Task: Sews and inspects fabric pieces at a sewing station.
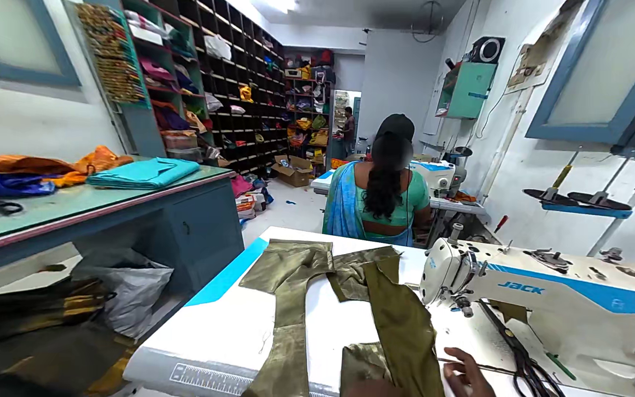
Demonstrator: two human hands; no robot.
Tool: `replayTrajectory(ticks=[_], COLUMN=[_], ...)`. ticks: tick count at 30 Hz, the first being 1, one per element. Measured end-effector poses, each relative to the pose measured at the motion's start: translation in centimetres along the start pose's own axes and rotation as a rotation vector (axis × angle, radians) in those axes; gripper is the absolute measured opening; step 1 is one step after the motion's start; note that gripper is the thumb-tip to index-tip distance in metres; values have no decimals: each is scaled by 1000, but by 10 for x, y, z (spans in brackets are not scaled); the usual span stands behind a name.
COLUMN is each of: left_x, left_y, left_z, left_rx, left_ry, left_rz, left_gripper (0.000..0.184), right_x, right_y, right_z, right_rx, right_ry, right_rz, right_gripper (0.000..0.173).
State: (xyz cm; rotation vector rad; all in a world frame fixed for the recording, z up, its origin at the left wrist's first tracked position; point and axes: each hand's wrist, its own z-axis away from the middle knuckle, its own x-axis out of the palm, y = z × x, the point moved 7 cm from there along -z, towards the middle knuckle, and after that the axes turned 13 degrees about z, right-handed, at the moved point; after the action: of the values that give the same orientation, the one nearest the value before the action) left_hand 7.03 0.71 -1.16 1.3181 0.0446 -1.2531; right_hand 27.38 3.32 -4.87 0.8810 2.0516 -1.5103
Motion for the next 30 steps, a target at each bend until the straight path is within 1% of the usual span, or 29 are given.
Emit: replayTrajectory(ticks=[2, 3, 5, 7, 8, 11, 13, 15, 17, 20, 23, 27, 28, 30], left_x=[-27, -44, -78, -108, -121, -146, -150, -145, -135, -126, -132, -150, -155, -168], left_y=[11, 18, 26, 28, 26, 17, 12, 6, -1, -8, -16, -23, -23, -19], left_z=[-9, -15, -33, -58, -71, -112, -137, -161, -181, -198, -207, -201, -198, -186], left_rx=[81, 112, 165, 218, 238, 289, 287, 293, 260, 220, 232, 180, 201, 312], left_ry=[34, 77, 180, 265, 305, 400, 382, 326, 241, 127, 133, 123, 142, 209], left_rz=[-11, -15, -48, -103, -117, -164, -225, -277, -307, -359, -359, -311, -299, -262], left_gripper=[53, 48, 40, 32, 34, 51, 55, 51, 44, 40, 38, 35, 34, 30], right_x=[15, 19, 20, 20, 20, 20, 20, 20, 20, 20, 21, 21, 21, 21], right_y=[-9, -13, -17, -19, -18, -17, -17, -16, -17, -17, -15, -16, -16, -16], right_z=[-1, -1, -1, 0, 1, 1, 1, 1, 2, 2, 2, 3, 3, 3], right_rx=[-22, -54, -104, -127, -142, -178, -182, -183, -188, -189, -178, -183, -183, -184], right_ry=[-27, -26, -43, -57, -45, -9, -4, -2, 14, 33, 36, 40, 40, 44], right_rz=[75, 146, 267, 335, 344, 345, 354, 362, 368, 370, 372, 372, 371, 363], right_gripper=[57, 56, 48, 38, 35, 31, 30, 29, 27, 25, 24, 24, 24, 24])
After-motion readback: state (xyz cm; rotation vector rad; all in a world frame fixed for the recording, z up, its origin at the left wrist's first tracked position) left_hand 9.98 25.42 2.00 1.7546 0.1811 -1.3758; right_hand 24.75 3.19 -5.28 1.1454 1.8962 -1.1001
